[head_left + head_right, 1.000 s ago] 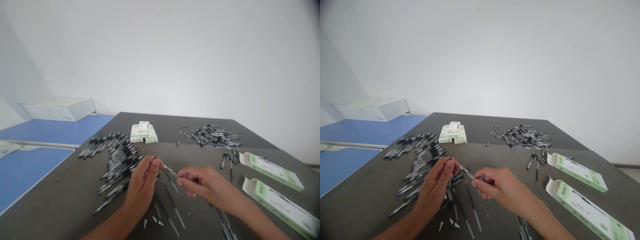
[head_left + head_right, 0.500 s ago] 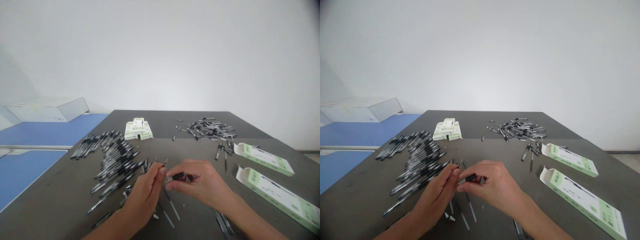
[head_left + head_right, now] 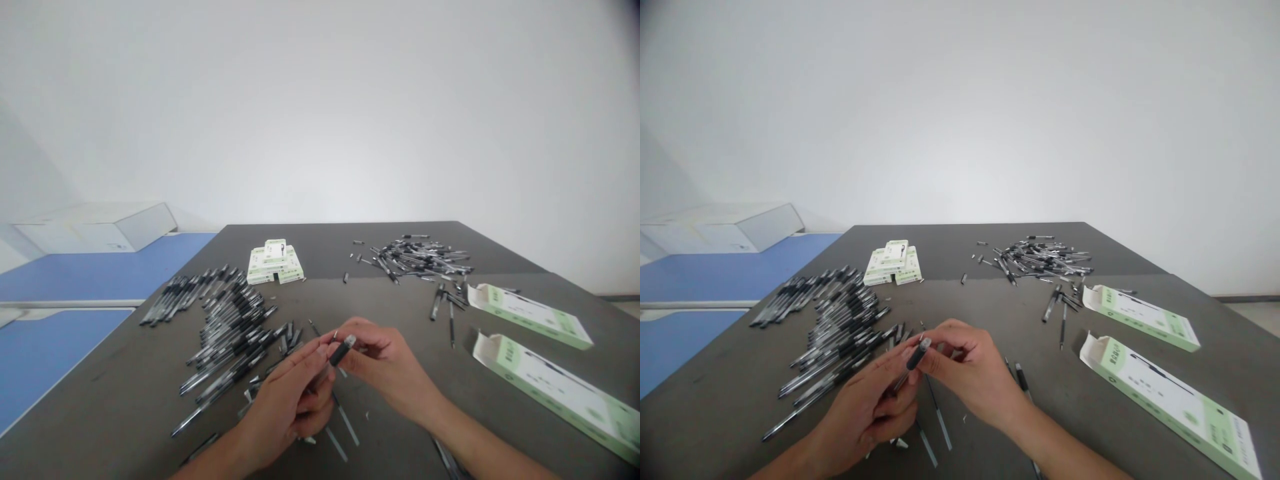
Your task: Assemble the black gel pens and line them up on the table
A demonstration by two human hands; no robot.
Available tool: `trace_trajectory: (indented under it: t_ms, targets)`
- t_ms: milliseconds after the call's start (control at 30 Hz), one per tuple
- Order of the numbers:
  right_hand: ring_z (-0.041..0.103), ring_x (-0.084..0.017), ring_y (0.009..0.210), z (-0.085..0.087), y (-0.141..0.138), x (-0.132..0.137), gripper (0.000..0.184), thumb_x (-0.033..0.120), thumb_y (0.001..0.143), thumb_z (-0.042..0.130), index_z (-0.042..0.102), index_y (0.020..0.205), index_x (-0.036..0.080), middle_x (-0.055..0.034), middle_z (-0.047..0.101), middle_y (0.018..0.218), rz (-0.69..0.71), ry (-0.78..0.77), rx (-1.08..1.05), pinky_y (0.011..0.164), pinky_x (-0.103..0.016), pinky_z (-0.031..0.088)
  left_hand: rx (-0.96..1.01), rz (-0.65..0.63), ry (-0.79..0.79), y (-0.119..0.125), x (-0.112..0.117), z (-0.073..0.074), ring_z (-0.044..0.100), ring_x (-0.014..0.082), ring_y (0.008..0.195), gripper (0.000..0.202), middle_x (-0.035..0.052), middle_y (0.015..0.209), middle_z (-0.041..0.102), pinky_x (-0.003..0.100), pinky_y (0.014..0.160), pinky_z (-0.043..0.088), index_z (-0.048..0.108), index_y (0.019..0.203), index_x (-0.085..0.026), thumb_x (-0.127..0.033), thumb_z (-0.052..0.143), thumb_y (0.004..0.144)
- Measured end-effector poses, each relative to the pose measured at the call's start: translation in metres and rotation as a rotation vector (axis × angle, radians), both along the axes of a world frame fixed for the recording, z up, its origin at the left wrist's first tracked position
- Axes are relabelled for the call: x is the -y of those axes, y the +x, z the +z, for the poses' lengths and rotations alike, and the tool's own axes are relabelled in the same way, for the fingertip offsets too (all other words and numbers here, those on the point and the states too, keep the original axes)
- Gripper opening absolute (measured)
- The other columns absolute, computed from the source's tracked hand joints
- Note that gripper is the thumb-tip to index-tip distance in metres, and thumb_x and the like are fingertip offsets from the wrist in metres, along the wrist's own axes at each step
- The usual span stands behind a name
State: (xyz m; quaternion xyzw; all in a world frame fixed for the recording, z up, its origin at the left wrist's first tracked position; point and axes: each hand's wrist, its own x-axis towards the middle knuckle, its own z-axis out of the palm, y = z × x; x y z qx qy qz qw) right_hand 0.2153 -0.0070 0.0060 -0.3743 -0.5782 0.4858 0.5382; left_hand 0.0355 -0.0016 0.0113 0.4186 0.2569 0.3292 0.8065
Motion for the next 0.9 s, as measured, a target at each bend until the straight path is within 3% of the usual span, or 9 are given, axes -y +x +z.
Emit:
trace_trajectory:
  t_ms: [133,333,533,700,900]
  targets:
    - [0.069,-0.015,0.069,0.012,0.005,0.002,0.023,0.047,0.096,0.078,0.087,0.103,0.026,-0.0032,0.075,0.088,0.081,0.012,-0.038,0.066,-0.027,0.053,0.013,-0.111,0.02,-0.004,-0.004,-0.003,0.012,0.0022,0.034,0.053,-0.0147,0.049,0.026,0.014,0.034,0.01,0.063,0.087,-0.017,-0.069,0.066,0.098]
    - [0.064,-0.011,0.064,0.024,0.002,0.009,0.031,0.047,0.106,0.065,0.08,0.096,0.021,0.0018,0.07,0.067,0.075,-0.021,0.021,0.057,-0.02,0.047,-0.035,-0.129,0.093,-0.01,-0.004,-0.002,0.015,0.0023,0.034,0.054,-0.0144,0.049,0.026,0.013,0.035,0.012,0.064,0.091,-0.017,-0.07,0.06,0.101]
    - [0.063,-0.009,0.056,0.028,0.014,0.003,0.03,0.051,0.103,0.068,0.068,0.103,0.021,-0.0026,0.08,0.091,-0.222,0.02,-0.073,0.045,-0.019,0.04,-0.081,-0.169,0.136,-0.009,-0.002,-0.004,0.012,0.0041,0.037,0.056,-0.0145,0.052,0.023,0.015,0.035,0.012,0.065,0.097,-0.018,-0.074,0.061,0.099]
    - [0.054,-0.008,0.056,0.039,0.036,0.0,0.027,0.051,0.105,0.067,0.068,0.101,0.024,0.0,0.076,0.09,-0.53,0.176,-0.115,0.046,-0.02,0.039,-0.14,-0.205,0.171,-0.009,-0.001,-0.012,0.012,0.0059,0.043,0.059,-0.0119,0.055,0.023,0.02,0.039,0.008,0.059,0.081,-0.018,-0.074,0.059,0.099]
    - [0.056,-0.01,0.057,0.046,0.039,0.01,0.02,0.046,0.104,0.071,0.071,0.102,0.026,0.001,0.074,0.086,-0.588,0.293,-0.141,0.054,-0.023,0.047,-0.26,-0.154,0.247,-0.01,0.001,-0.015,0.017,0.0067,0.046,0.069,-0.0092,0.052,0.025,0.025,0.044,0.01,0.04,0.064,-0.022,-0.081,0.056,0.096]
